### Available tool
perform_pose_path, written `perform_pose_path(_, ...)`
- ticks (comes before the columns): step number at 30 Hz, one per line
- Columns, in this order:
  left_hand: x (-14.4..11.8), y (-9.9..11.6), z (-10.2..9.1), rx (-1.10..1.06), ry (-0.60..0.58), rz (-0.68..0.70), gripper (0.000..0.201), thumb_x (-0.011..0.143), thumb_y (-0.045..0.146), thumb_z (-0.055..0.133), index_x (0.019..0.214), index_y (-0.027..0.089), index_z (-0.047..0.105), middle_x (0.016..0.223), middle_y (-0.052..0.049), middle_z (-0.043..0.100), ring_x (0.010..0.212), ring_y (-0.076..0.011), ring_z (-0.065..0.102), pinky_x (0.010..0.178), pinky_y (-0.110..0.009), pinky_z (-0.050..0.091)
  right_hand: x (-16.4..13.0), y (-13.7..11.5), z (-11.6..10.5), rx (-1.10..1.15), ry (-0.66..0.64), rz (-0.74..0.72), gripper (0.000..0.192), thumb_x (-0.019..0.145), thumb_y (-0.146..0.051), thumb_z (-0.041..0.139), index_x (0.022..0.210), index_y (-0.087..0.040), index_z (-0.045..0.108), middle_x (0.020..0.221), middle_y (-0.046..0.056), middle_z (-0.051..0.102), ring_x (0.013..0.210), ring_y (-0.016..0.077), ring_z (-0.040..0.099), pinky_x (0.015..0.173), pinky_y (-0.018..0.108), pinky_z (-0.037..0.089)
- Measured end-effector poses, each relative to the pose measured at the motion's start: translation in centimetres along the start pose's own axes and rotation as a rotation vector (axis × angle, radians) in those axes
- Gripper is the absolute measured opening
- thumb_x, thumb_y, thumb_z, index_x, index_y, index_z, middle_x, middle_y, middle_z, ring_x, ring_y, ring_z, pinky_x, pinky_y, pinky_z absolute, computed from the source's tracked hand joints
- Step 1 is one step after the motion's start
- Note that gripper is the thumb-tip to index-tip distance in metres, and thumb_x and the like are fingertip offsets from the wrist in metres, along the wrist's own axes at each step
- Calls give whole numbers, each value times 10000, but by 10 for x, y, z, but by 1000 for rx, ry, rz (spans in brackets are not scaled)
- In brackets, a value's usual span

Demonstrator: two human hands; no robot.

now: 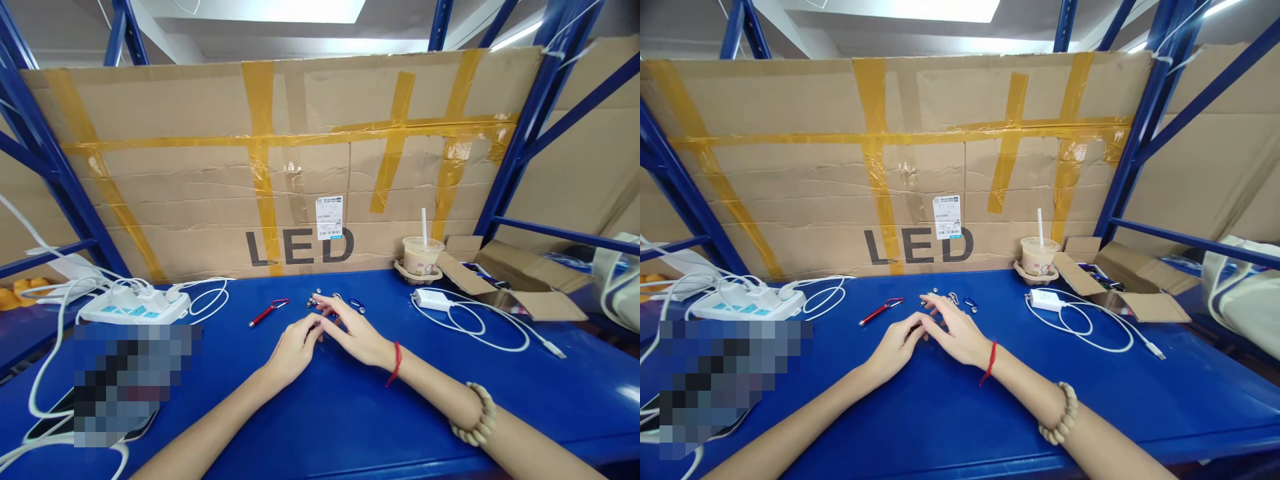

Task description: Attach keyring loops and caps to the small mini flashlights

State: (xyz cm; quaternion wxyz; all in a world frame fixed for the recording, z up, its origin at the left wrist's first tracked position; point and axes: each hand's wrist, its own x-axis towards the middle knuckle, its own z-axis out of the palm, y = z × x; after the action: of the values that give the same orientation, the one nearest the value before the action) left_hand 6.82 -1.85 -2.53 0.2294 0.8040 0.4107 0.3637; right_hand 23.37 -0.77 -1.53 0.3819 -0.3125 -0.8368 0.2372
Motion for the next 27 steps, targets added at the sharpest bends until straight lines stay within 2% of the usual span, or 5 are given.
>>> perform_pose_path(7,-5,14,4,-151,26,37,196,867,272,348,942,171,497,1031,-79,569,967,-182,533,871,-302,401,-2,-15,10,114,-34,25,413,944,-354,320,1324,-194,314,1164,87,492,1107,184,443,980,350,332)
perform_pose_path(13,-10,20,3,-481,-27,-167,168,857,293,372,965,194,290,821,-7,523,642,-108,527,701,-279,421,-1,-14,11,133,-129,200,459,927,-389,361,1315,-146,345,603,-14,530,446,115,504,472,223,432)
perform_pose_path(17,-11,17,7,-553,11,-198,191,842,289,374,980,200,277,729,30,437,554,-73,408,567,-220,347,1,-16,9,59,-125,230,349,907,-413,406,1018,-136,586,497,-32,503,376,94,476,421,189,370)
perform_pose_path(21,-11,14,11,-679,15,-220,237,811,312,383,986,211,260,729,42,382,498,-47,325,489,-193,258,3,-14,8,-6,-164,312,481,900,-463,380,619,-122,572,486,8,540,346,91,484,392,184,352)
perform_pose_path(27,-12,15,9,-652,11,-247,244,845,381,345,997,209,262,753,34,387,511,-47,345,518,-203,280,1,-8,12,25,-210,364,555,885,-518,352,576,-114,573,503,30,563,325,85,479,345,174,332)
